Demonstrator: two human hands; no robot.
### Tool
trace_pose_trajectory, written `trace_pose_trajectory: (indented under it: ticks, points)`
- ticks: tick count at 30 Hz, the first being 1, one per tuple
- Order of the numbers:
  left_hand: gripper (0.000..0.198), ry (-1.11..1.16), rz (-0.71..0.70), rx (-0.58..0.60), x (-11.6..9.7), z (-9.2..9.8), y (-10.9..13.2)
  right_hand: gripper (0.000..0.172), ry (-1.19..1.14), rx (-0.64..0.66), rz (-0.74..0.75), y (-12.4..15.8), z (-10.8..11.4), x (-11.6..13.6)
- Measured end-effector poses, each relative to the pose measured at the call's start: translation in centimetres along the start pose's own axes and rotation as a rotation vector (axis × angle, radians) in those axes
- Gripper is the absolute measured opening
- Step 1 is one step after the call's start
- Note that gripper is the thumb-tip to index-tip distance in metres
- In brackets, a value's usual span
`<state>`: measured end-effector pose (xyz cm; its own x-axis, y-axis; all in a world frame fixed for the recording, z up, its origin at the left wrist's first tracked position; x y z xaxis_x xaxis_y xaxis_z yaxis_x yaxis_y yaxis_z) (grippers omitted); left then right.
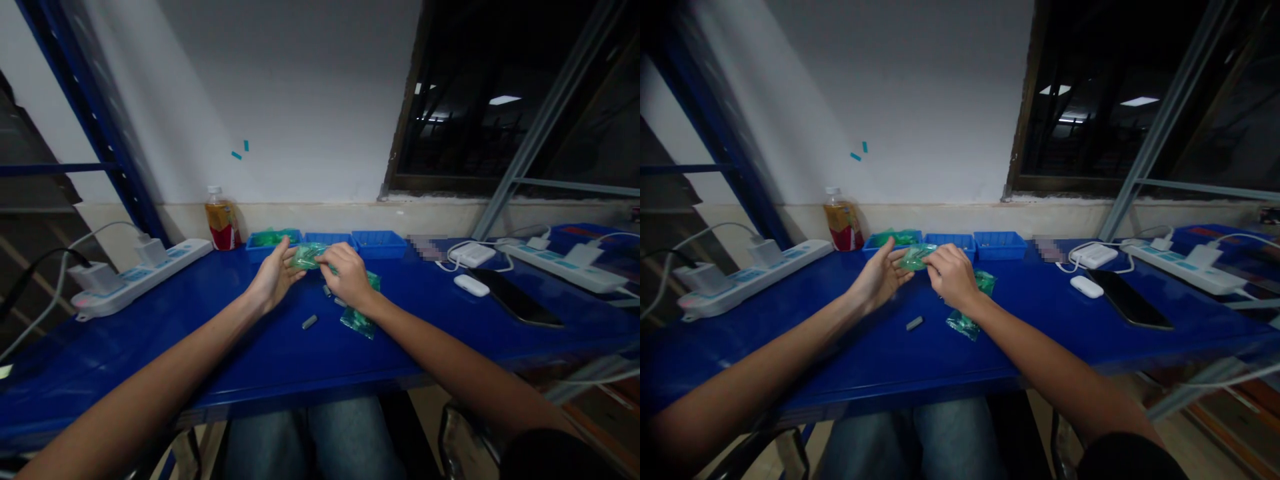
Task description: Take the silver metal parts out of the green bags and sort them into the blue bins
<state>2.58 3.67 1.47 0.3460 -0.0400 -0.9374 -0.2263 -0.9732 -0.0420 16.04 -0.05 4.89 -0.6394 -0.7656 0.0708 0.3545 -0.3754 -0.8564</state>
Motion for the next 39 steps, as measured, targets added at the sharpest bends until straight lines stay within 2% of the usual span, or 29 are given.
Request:
trace_pose_trajectory:
  ticks: [2, 4, 6, 8, 10, 12, 13, 15, 19, 21, 23, 26, 29, 30, 32, 34, 39]
  points:
    - [0.031, -0.114, -0.162, -0.001, -0.6, 0.0, 0.0, 0.02, -0.071, 0.005, -0.009, -0.1, 0.1, -0.1]
    - [0.029, -0.306, -0.342, -0.027, -1.3, 0.1, 0.3, 0.02, -0.152, 0.01, -0.085, -0.2, -0.2, -0.7]
    - [0.023, -0.591, -0.522, -0.032, -1.9, -0.2, 0.9, 0.013, -0.295, 0.012, -0.255, 0.0, -0.8, -1.9]
    - [0.016, -0.901, -0.674, 0.009, -2.1, -1.0, 1.5, 0.024, -0.51, 0.022, -0.501, 0.6, -2.0, -3.5]
    - [0.018, -1.123, -0.769, 0.05, -2.0, -1.7, 2.0, 0.037, -0.707, 0.053, -0.715, 1.4, -3.4, -4.7]
    - [0.02, -1.232, -0.792, 0.05, -1.9, -2.0, 2.1, 0.037, -0.758, 0.064, -0.788, 1.7, -4.0, -5.1]
    - [0.023, -1.247, -0.765, 0.041, -1.8, -1.9, 2.0, 0.033, -0.724, 0.05, -0.761, 1.6, -3.8, -5.2]
    - [0.028, -1.164, -0.631, 0.017, -1.7, -1.5, 1.4, 0.025, -0.576, 0.004, -0.608, 1.0, -2.7, -4.6]
    - [0.046, -0.647, -0.239, -0.079, -0.9, 0.9, -0.1, 0.021, -0.27, 0.063, -0.207, 0.2, -1.1, -1.8]
    - [0.04, -0.47, -0.137, -0.084, -0.6, 1.6, -0.6, 0.025, -0.217, 0.108, -0.106, 0.2, -1.1, -0.8]
    - [0.032, -0.439, -0.118, -0.061, -1.0, 2.1, -1.1, 0.028, -0.215, 0.11, -0.065, 0.3, -1.2, -0.3]
    - [0.027, -0.644, -0.268, -0.118, -3.8, 3.2, -2.4, 0.025, -0.217, 0.1, -0.05, 0.2, -1.4, 0.0]
    - [0.021, -1.109, -0.58, -0.295, -8.1, 4.0, -3.9, 0.019, -0.203, 0.109, -0.08, 0.1, -1.5, -0.4]
    - [0.02, -1.246, -0.641, -0.346, -9.2, 4.3, -4.5, 0.018, -0.196, 0.115, -0.097, 0.1, -1.5, -0.6]
    - [0.02, -1.456, -0.684, -0.368, -10.3, 4.5, -5.8, 0.017, -0.181, 0.123, -0.125, 0.2, -1.4, -0.9]
    - [0.021, -1.604, -0.67, -0.334, -10.4, 4.4, -7.0, 0.015, -0.17, 0.123, -0.137, 0.2, -1.4, -1.2]
    - [0.025, -1.813, -0.651, -0.293, -10.4, 3.3, -8.6, 0.014, -0.157, 0.128, -0.13, 0.4, -1.4, -1.2]
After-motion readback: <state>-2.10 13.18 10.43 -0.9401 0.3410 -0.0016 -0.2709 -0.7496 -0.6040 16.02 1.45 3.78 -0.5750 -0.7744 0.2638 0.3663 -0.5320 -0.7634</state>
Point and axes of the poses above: each hand's wrist, its own y-axis away from the middle knuckle, its own z-axis out of the back of the hand, x = y × z, the point moved 6 cm from there along -y, towards the middle knuckle, and after that the axes turned 2 degrees about z, right-handed, at the moved point
